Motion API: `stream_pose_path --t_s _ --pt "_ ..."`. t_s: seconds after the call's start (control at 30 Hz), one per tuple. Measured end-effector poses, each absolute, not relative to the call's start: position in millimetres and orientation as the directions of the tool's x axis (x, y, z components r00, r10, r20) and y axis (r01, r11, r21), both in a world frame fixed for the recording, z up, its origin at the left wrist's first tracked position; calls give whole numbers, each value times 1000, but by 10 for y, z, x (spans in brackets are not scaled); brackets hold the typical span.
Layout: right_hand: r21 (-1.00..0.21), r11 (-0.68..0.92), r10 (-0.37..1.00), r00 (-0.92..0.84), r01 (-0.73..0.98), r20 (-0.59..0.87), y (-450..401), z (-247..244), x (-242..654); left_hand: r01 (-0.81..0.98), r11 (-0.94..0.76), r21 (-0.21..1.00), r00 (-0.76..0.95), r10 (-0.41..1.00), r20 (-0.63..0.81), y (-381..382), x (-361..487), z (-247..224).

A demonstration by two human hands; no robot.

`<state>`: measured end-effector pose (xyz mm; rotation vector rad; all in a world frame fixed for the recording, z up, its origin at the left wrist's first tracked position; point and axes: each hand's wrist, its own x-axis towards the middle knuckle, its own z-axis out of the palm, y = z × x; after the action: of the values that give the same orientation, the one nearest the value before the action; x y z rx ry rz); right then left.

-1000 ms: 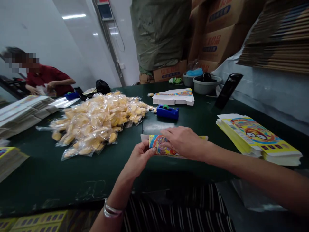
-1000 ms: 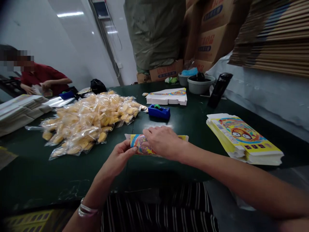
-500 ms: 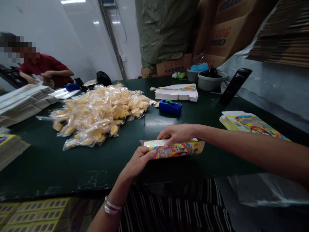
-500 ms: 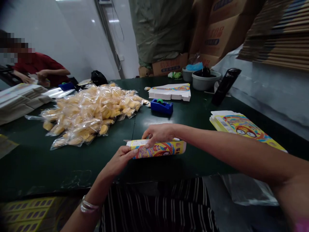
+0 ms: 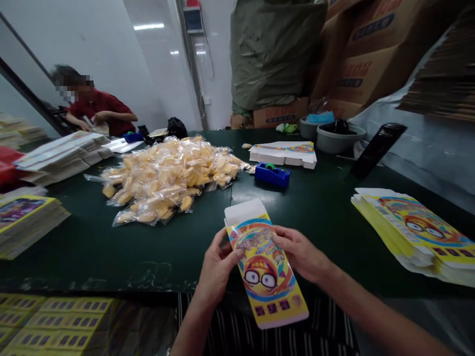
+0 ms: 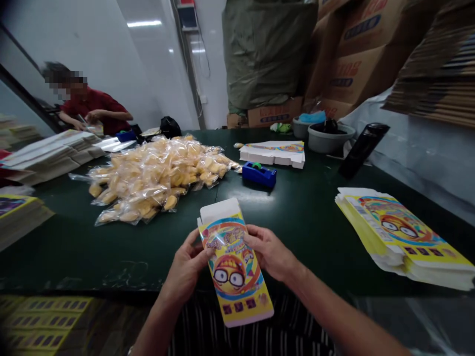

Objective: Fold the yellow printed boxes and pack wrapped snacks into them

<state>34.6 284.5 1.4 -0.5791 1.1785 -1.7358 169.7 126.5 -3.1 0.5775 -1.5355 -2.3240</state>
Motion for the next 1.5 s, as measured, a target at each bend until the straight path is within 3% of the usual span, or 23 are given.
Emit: stream_pose_path --t_s 0.13,0.27,0.37,0.6,0.77,0.87,1.03,1.17,1.23,1.37,1.5 --pt "-885 -211 -844 -533 415 -49 3050 -189 606 -44 -294 955 -847 -496 -192 1452 1918 -53" --pt "-940 -170 -862 -507 297 -4 3297 -246 719 -116 -241 964 -866 -451 -217 1574 2138 -68" --pt "-934 -133 -864 -500 331 -54 3512 -300 838 -137 -263 955 -876 -417 -241 1744 2248 -168" --pt "-867 -48 -842 -488 495 -232 3954 -326 1165 -218 -326 920 -786 -500 -363 2128 2425 -357" --pt "-971 -32 -626 -762 235 -164 3951 -310 1225 -278 -105 955 -778 -558 -288 2158 2438 -268" --pt "-992 -18 -559 -824 125 -94 3914 -318 1195 -289 -42 956 -775 -576 -260 2145 2413 -186" --pt "-975 -53 -590 -795 215 -143 3902 -298 1090 -270 -88 959 -798 -537 -273 2142 2396 -136" --pt "-994 -19 -674 -735 110 -69 3914 -251 1051 -249 -242 938 -806 -484 -339 2131 2398 -122" --pt "-994 -42 -672 -739 104 -49 3933 -239 1061 -271 -215 938 -831 -440 -341 2109 2405 -93" --pt "-955 -91 -724 -677 283 -131 3996 -232 1103 -304 -209 930 -859 -362 -362 2101 2429 -29" --pt "-936 -41 -770 -608 350 -194 3995 -179 1096 -296 -283 912 -825 -406 -394 2165 2409 -12"
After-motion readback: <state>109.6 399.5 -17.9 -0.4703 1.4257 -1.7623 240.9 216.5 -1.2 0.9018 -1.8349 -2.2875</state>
